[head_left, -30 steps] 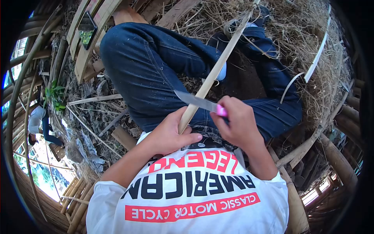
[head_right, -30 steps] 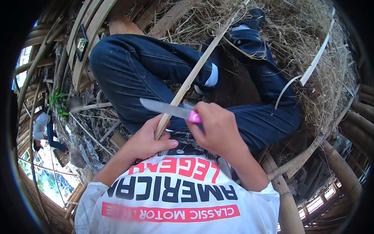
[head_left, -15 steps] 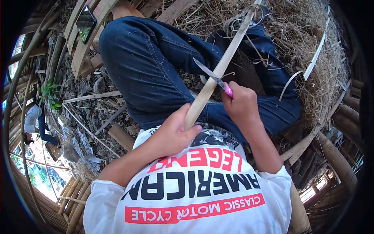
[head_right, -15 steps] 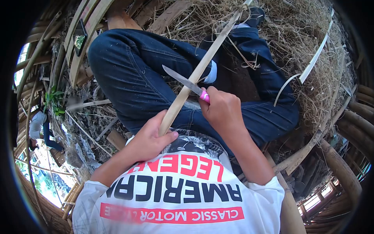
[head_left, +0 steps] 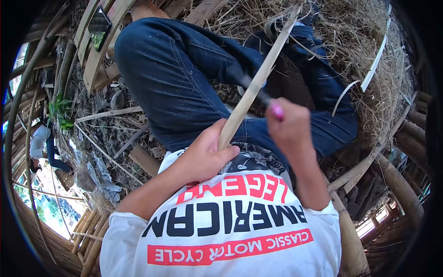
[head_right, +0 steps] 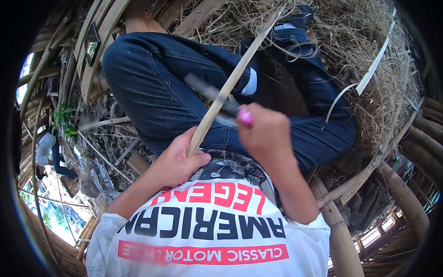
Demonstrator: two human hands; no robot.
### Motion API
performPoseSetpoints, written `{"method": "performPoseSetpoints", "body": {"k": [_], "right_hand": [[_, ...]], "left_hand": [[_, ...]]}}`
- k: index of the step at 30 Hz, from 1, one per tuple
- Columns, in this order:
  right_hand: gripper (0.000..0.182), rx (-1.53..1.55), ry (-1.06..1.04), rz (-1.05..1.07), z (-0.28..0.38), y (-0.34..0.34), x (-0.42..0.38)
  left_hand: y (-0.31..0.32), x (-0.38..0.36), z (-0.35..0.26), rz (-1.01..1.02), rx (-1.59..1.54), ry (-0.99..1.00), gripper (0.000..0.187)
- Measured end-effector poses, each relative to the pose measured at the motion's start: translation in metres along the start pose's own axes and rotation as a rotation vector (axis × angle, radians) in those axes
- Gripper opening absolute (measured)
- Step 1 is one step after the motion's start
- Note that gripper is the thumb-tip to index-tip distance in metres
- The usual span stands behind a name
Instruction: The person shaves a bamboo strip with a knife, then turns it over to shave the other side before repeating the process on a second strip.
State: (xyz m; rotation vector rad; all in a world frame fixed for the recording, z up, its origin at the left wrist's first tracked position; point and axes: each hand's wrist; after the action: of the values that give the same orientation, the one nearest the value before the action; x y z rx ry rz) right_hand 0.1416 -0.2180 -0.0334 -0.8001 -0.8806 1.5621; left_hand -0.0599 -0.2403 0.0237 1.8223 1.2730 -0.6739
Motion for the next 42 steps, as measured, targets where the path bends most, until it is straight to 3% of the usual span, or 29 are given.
{"method": "performPoseSetpoints", "body": {"k": [2,3,5,6,9,11,15,16,17,19,20,22,23,25,26,28,32,35,36,37,39,42], "right_hand": [[0.015,0.021,-0.056,0.039,-0.006,0.015,-0.002],[0.015,-0.007,0.056,0.003,-0.023,0.022,0.005],[0.017,-0.091,0.278,0.164,-0.040,0.004,0.024],[0.019,0.006,0.188,0.067,-0.030,0.004,0.017],[0.022,0.007,0.003,0.157,-0.001,0.003,0.001],[0.021,-0.029,0.265,0.150,-0.031,0.013,0.013],[0.022,0.219,0.075,0.183,0.005,0.006,-0.002],[0.022,0.143,0.047,0.109,-0.002,0.012,0.000],[0.022,0.139,0.146,0.085,-0.014,0.018,0.005],[0.020,0.186,0.260,0.161,-0.018,0.012,0.012],[0.019,0.206,0.155,0.130,-0.009,0.010,0.008],[0.017,0.265,0.029,0.069,-0.005,0.015,0.002],[0.017,0.199,0.103,0.066,-0.015,0.015,0.009],[0.018,0.151,0.213,0.138,-0.026,0.010,0.019],[0.018,0.155,0.209,0.141,-0.021,0.009,0.018],[0.022,0.178,-0.012,0.094,-0.005,0.006,0.007],[0.022,0.040,0.206,0.108,-0.036,0.009,0.027],[0.021,0.144,0.030,0.092,-0.011,0.009,0.013],[0.021,0.054,-0.005,0.088,-0.017,0.009,0.017],[0.021,0.051,-0.004,0.091,-0.018,0.008,0.018],[0.020,0.069,0.030,0.133,-0.017,0.009,0.021],[0.020,0.082,-0.028,0.088,-0.013,0.009,0.016]], "left_hand": [[-0.002,0.002,0.007,-0.005,0.044,0.041,0.036],[-0.003,0.001,0.011,-0.009,0.085,0.080,0.036],[0.000,-0.001,0.011,-0.033,0.143,0.098,0.035],[0.001,-0.001,0.009,-0.055,0.196,0.123,0.033],[0.006,0.002,0.011,-0.077,0.240,0.116,0.043],[0.011,0.002,0.011,-0.068,0.273,0.136,0.040],[0.015,0.000,0.008,-0.060,0.234,0.136,0.036],[0.010,0.003,0.015,-0.054,0.296,0.170,0.036],[0.011,0.005,0.013,-0.047,0.299,0.177,0.036],[0.012,0.004,0.012,-0.030,0.198,0.145,0.036],[0.010,0.002,0.006,-0.039,0.199,0.135,0.036],[0.008,-0.004,-0.009,0.062,-0.114,-0.235,0.039],[0.009,-0.002,-0.004,0.067,-0.111,-0.236,0.039],[0.014,0.005,0.002,0.003,0.026,0.023,0.038],[0.013,0.002,-0.001,0.017,-0.035,-0.077,0.034],[0.010,0.000,0.005,0.018,-0.061,-0.092,0.033],[0.010,0.004,0.005,0.011,-0.017,-0.095,0.032],[0.010,0.003,0.002,0.050,-0.065,-0.142,0.033],[0.012,0.006,0.006,0.013,-0.009,0.010,0.034],[0.011,0.007,0.006,0.015,-0.012,0.009,0.034],[0.007,0.009,-0.001,0.048,-0.132,-0.182,0.031],[0.004,0.004,-0.002,0.110,-0.212,-0.235,0.029]]}}
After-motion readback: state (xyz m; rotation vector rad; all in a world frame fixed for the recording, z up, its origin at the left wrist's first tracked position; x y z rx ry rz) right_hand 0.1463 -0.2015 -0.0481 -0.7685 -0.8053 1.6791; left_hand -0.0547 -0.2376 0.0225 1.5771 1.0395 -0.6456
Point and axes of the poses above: each hand's wrist, its own x-axis towards the middle knuckle, its own y-axis out of the palm, z = x × y, and after that the axes turned 14 degrees about -x, right-handed
